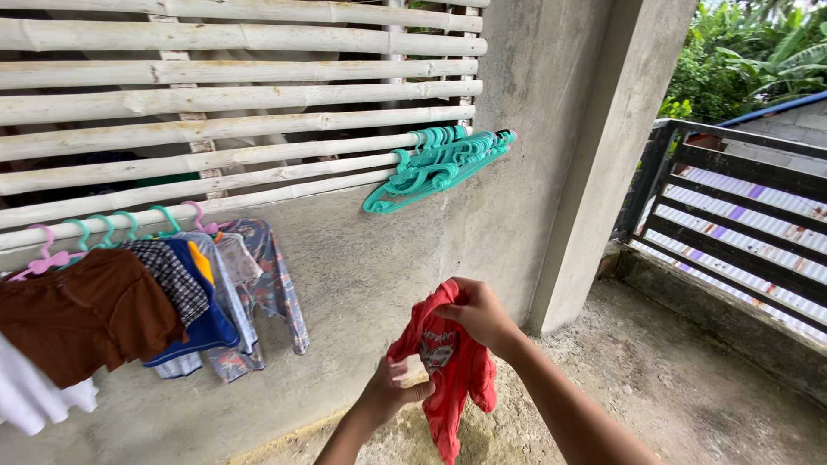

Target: The person takes a patterned garment from a laundry basket, places it on a pink hanger, and hangs it on a bamboo drying rack. They then retrieve a red shirt, fold it, and hang it on the rack as well.

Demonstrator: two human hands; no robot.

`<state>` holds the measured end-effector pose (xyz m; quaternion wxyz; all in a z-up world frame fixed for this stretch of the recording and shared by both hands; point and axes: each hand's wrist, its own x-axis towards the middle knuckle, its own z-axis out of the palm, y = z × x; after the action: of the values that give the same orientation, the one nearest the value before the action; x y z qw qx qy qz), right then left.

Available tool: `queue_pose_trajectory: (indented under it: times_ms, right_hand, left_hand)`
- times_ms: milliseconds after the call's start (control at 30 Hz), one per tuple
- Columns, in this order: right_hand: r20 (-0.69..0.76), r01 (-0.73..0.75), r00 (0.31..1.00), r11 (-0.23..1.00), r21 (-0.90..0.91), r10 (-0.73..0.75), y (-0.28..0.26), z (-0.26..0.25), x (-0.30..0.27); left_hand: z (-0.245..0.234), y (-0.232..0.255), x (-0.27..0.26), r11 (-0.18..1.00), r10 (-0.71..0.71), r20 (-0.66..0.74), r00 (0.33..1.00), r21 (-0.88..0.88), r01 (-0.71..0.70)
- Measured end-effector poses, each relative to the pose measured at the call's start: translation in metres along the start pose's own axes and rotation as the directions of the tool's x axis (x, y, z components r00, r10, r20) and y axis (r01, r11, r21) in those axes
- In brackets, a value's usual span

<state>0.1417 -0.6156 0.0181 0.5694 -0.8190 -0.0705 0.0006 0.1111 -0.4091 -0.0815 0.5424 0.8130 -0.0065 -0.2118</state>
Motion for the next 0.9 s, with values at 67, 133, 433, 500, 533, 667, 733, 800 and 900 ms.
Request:
queue_pose_trajectory:
  times_ms: [67,133,433,500,533,667,733,800,900]
  right_hand:
    - [-0.033,0.062,0.998,0.979,0.195,-0.057,0.011,-0.014,0.011]
    - [-0.078,0.030,0.997,0.971,0.239,-0.011,0.026,-0.028,0.021]
    - [-0.189,-0.229,0.953,0.971,0.064,0.237,0.072,-0.092,0.098]
    - [-0.197,-0.334,0.930,0.938,-0.095,0.311,0.087,-0.101,0.121]
    - [-0.214,-0.389,0.910,0.908,-0.153,0.354,0.097,-0.102,0.134]
    - [-0.133,-0.579,0.809,0.815,-0.023,0.572,0.143,-0.098,0.179]
    - [0.045,-0.699,0.715,0.714,0.034,0.698,0.165,-0.093,0.188]
    - [0.112,-0.778,0.612,0.621,-0.096,0.783,0.181,-0.086,0.193]
    - [0.277,-0.857,0.493,0.515,-0.010,0.825,0.190,-0.078,0.209]
  left_hand:
    - [0.012,-0.003,0.027,0.991,0.060,0.032,0.998,-0.119,-0.056]
    - [0.018,-0.003,0.055,0.982,0.092,0.074,0.993,-0.174,-0.078]
    - [0.032,0.031,0.169,0.959,0.030,0.259,0.965,-0.280,0.045]
    - [0.030,0.041,0.186,0.904,0.039,0.260,0.965,-0.420,0.077]
    - [0.027,0.052,0.197,0.878,0.086,0.252,0.964,-0.476,0.046]
    - [0.015,0.091,0.231,0.716,0.198,0.214,0.956,-0.698,0.008]
    - [0.007,0.108,0.245,0.644,0.207,0.192,0.959,-0.764,0.014]
    - [-0.001,0.120,0.255,0.608,0.194,0.165,0.967,-0.793,0.013]
    - [-0.012,0.132,0.273,0.600,0.261,0.080,0.962,-0.794,-0.097]
